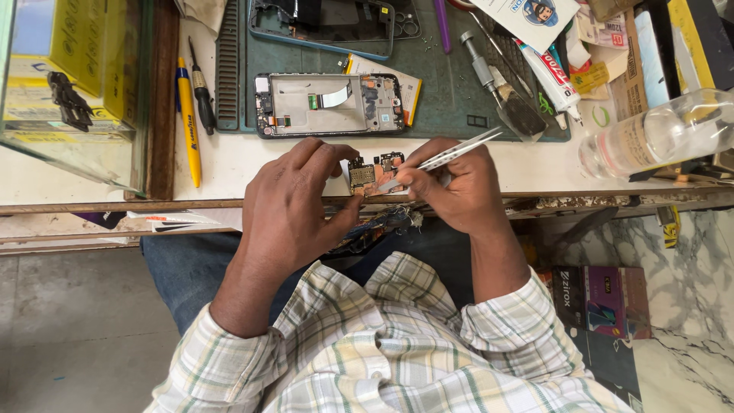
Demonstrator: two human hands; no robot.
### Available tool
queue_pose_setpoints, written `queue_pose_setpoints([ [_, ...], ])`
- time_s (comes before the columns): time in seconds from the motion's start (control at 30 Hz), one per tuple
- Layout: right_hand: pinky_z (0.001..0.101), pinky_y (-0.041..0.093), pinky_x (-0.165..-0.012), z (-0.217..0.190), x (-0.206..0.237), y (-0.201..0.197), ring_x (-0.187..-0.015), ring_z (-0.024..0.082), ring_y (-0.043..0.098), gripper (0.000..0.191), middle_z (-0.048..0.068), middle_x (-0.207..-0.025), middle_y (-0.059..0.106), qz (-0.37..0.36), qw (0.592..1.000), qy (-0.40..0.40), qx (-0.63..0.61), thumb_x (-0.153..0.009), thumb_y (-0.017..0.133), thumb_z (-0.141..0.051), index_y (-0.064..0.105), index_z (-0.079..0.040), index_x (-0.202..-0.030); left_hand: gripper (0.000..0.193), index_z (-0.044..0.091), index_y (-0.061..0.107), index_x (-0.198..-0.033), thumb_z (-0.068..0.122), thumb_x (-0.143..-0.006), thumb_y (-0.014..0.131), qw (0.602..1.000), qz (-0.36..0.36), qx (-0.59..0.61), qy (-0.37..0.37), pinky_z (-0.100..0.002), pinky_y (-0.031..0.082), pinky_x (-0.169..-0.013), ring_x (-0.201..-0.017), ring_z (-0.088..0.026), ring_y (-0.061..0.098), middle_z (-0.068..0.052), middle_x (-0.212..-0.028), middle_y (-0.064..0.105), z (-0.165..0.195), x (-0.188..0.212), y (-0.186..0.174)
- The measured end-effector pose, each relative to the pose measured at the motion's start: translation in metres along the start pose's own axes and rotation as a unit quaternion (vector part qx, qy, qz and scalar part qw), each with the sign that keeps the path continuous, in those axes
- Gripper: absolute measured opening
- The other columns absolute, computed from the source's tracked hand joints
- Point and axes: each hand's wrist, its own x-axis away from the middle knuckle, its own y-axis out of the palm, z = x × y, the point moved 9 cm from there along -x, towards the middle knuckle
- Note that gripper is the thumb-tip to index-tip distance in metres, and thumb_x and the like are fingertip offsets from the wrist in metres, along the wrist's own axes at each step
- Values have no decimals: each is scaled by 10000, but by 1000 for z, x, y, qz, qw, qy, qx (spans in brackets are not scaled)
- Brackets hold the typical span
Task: The person works on a disassembled smartphone logic board at a cluttered repair bench, holding the board steady with one hand while using tweezers to pick at and reposition small components on it. They briefly set the board down to use a black pry tool on it, then resume tweezing small parts on the board.
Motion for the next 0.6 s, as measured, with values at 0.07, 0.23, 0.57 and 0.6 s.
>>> queue_pose_setpoints([
  [0.07, 205, 544, -594, 1, 1, -4, -698, 67, 680, 161, 62, -847, 721, 19, 1000, 1, -1, -1007, 756, -137, 696, 12, -999, 464, 100, 663, -1160, 200, -746, 846, 1000, 6, 2, 5, -403, 532, -686, -828, -253, 687, -52, -945, 645, 0, 0, -1],
  [0.23, 205, 522, -575, 6, 3, -4, -687, 76, 665, 217, 61, -835, 708, 14, 1000, 0, -7, -1016, 756, -208, 695, -1, -995, 468, 99, 663, -1158, 203, -741, 848, 1000, 2, 0, 3, -406, 527, -673, -813, -258, 680, -54, -939, 643, -1, 0, 0],
  [0.57, 209, 467, -531, 2, 8, -25, -600, 92, 626, 364, 125, -847, 726, 140, 989, -27, -33, -1127, 553, -403, 559, -62, -1000, 454, 98, 667, -1141, 193, -736, 849, 1000, 0, -1, -2, -403, 533, -665, -798, -259, 679, -58, -930, 642, -1, 0, 0],
  [0.6, 212, 475, -541, 1, 8, -25, -610, 97, 630, 351, 134, -860, 731, 141, 989, -35, -41, -1140, 538, -398, 541, -70, -1017, 453, 99, 669, -1137, 193, -731, 848, 1000, -5, -2, -10, -401, 535, -659, -790, -254, 682, -58, -925, 643, -2, -1, 1],
])
